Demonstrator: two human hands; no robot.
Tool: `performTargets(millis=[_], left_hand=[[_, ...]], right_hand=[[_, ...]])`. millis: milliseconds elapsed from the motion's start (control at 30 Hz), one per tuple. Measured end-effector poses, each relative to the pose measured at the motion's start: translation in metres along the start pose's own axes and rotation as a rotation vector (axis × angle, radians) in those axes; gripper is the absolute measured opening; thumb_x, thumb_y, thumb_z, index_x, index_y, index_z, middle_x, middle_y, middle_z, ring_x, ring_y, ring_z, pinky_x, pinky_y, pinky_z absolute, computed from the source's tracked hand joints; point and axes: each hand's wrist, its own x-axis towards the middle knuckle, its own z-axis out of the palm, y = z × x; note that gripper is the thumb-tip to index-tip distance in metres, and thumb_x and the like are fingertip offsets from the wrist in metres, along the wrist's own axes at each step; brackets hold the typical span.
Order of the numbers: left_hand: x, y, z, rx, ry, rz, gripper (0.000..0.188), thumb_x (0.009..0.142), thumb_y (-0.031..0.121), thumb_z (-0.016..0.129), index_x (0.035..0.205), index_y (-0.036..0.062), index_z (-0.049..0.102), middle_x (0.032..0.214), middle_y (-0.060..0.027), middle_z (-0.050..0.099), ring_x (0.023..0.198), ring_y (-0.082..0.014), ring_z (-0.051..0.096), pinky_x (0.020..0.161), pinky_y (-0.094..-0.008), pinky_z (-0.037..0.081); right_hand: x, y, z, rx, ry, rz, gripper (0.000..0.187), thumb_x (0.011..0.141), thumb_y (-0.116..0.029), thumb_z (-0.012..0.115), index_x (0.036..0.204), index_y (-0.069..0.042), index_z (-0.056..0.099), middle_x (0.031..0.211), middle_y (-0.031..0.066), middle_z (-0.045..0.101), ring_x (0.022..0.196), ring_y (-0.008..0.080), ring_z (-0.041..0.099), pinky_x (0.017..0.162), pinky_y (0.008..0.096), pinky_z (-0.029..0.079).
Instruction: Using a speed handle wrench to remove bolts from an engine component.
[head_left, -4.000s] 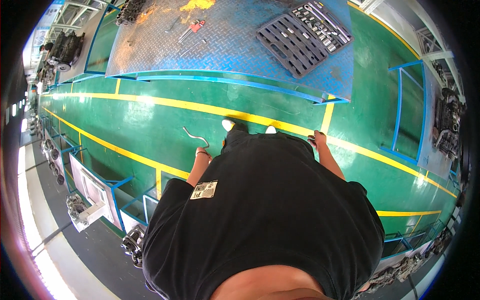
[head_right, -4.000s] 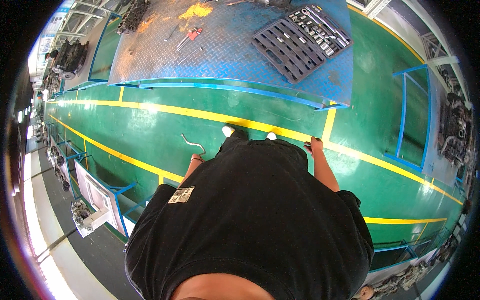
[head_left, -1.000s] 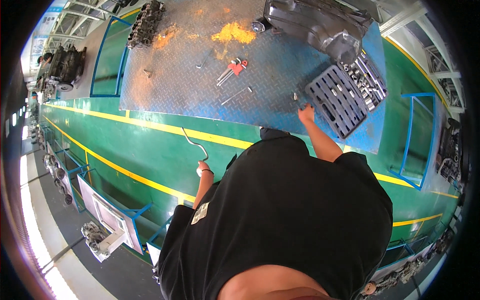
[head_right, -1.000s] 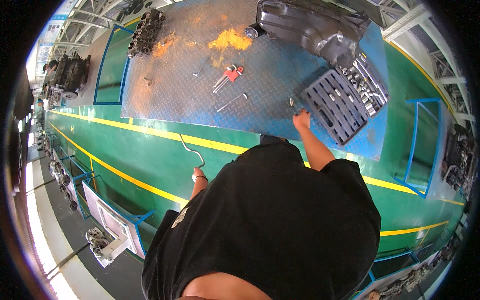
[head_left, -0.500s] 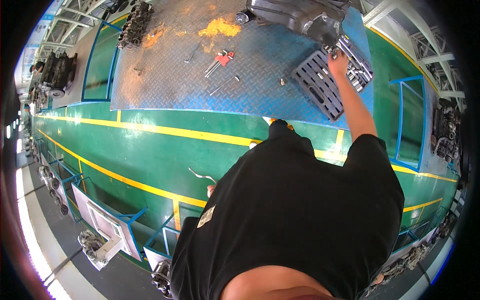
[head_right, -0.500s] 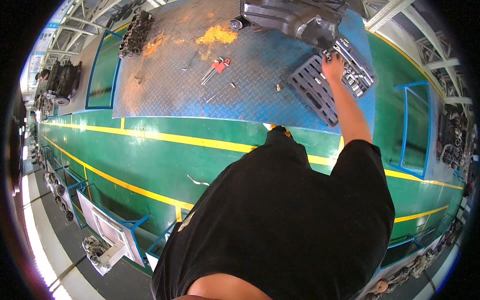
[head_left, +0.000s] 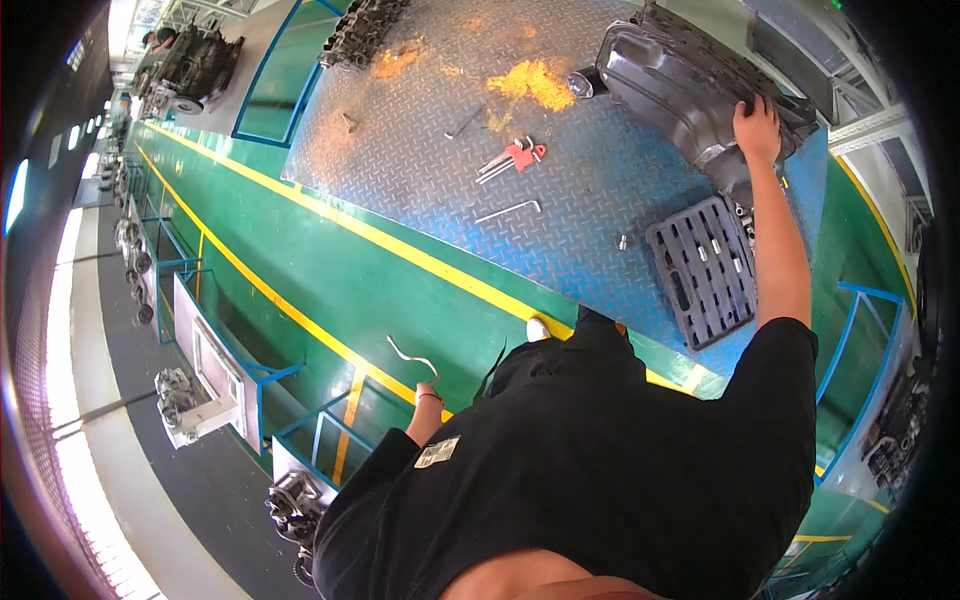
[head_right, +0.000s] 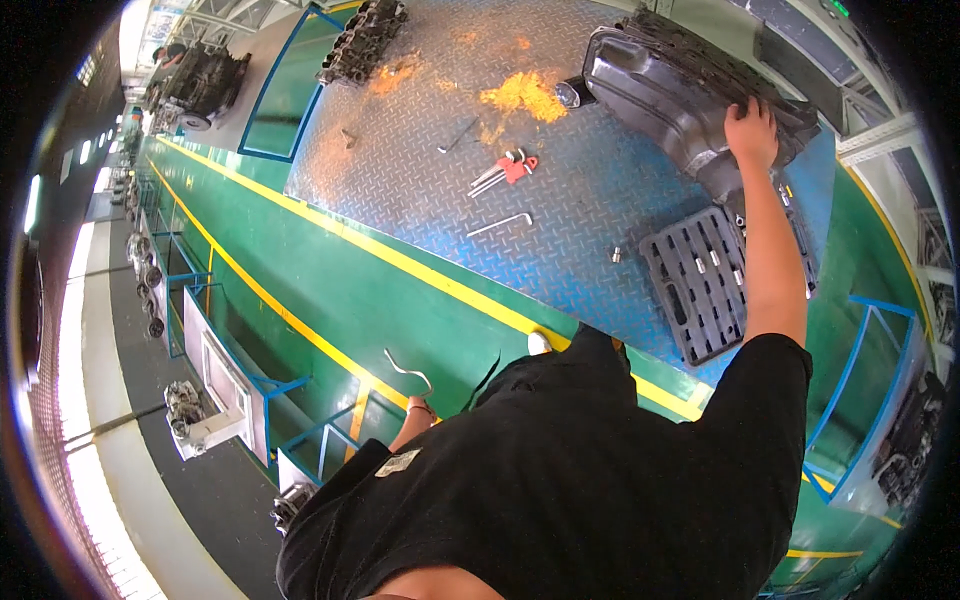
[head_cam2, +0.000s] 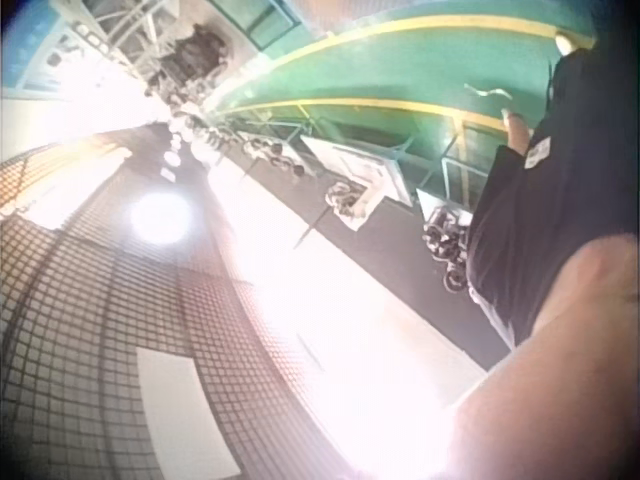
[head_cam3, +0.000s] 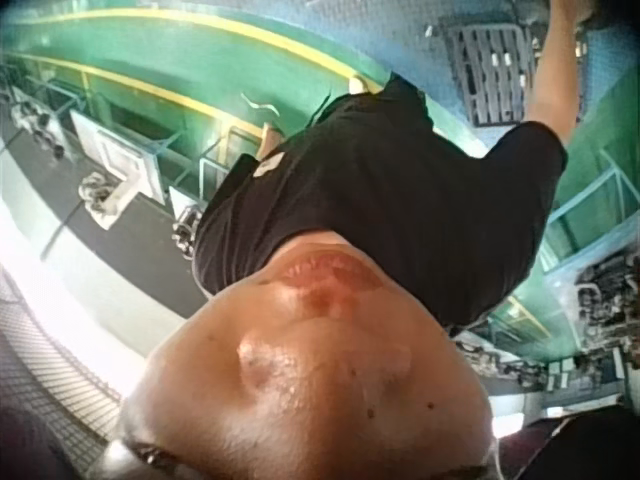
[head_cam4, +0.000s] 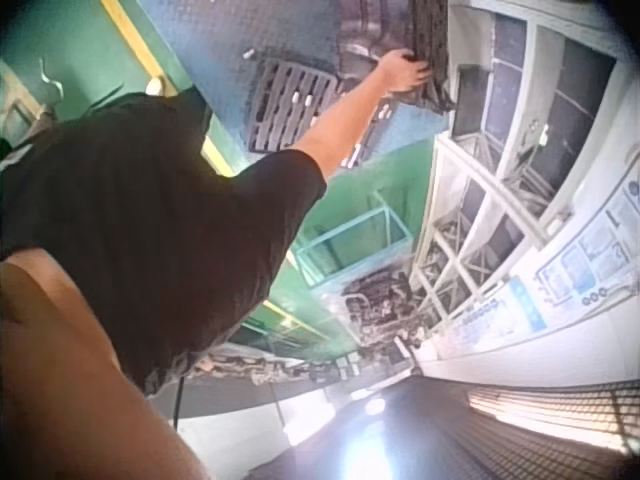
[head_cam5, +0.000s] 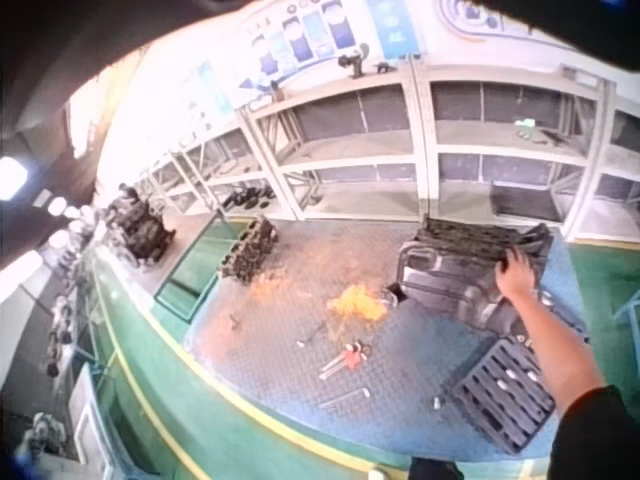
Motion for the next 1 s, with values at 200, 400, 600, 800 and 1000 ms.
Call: performTargets(millis=[200,400,600,800,1000], left_hand=[[-0.052,-0.014,-0.084,0.122,-0.04,0.001,0.041,0.086,0.049,0.04,0.115,0.0263,0.06,0.12,0.0043,0.058,0.11,-0.0129,0.052,0.084,-0.0327,0.037],[-0.007,-0.02,-0.065,0.143,0.017,-0.018,0.042,0.089,0.045,0.038,0.121,0.0239,0.056,0.124,0.0021,0.055,0.116,-0.0146,0.05,0.09,-0.0348,0.037],[-0.001,-0.027,-0.055,0.263,0.028,-0.025,0.044,0.092,0.042,0.038,0.126,0.0187,0.052,0.131,-0.0008,0.051,0.121,-0.0195,0.046,0.093,-0.0373,0.036],[-0.053,-0.025,-0.107,0.319,0.019,-0.017,0.047,0.094,0.042,0.03,0.128,0.018,0.05,0.132,-0.001,0.049,0.122,-0.0191,0.045,0.093,-0.038,0.035],[0.033,-0.031,-0.011,0.34,0.27,-0.079,0.051,0.092,0.048,0.028,0.122,0.016,0.054,0.126,-0.0017,0.054,0.115,-0.0219,0.051,0.09,-0.0354,0.038]], right_hand=[[0.015,-0.001,0.005,0.008,-0.012,-0.018,0.064,0.083,-0.054,0.038,0.131,-0.013,0.044,0.138,0.0128,0.039,0.127,0.0346,0.035,0.103,0.0445,0.032],[-0.002,-0.042,-0.06,0.093,-0.089,0.114,0.055,0.08,-0.041,0.048,0.121,-0.005,0.05,0.134,0.0171,0.042,0.122,0.0358,0.04,0.099,0.0419,0.038],[-0.015,-0.019,-0.056,0.227,0.152,-0.01,0.047,0.081,-0.03,0.052,0.118,-0.002,0.051,0.126,0.0185,0.048,0.114,0.0364,0.046,0.095,0.0432,0.04],[-0.234,0.028,-0.037,0.333,0.245,-0.042,0.037,0.08,-0.023,0.06,0.111,-0.005,0.053,0.115,0.0225,0.048,0.101,0.0414,0.048,0.085,0.0478,0.042],[-0.467,0.073,-0.043,0.046,-0.61,0.125,0.06,0.077,-0.022,0.064,0.131,-0.015,0.039,0.134,0.0159,0.037,0.122,0.0373,0.037,0.097,0.0483,0.036]])
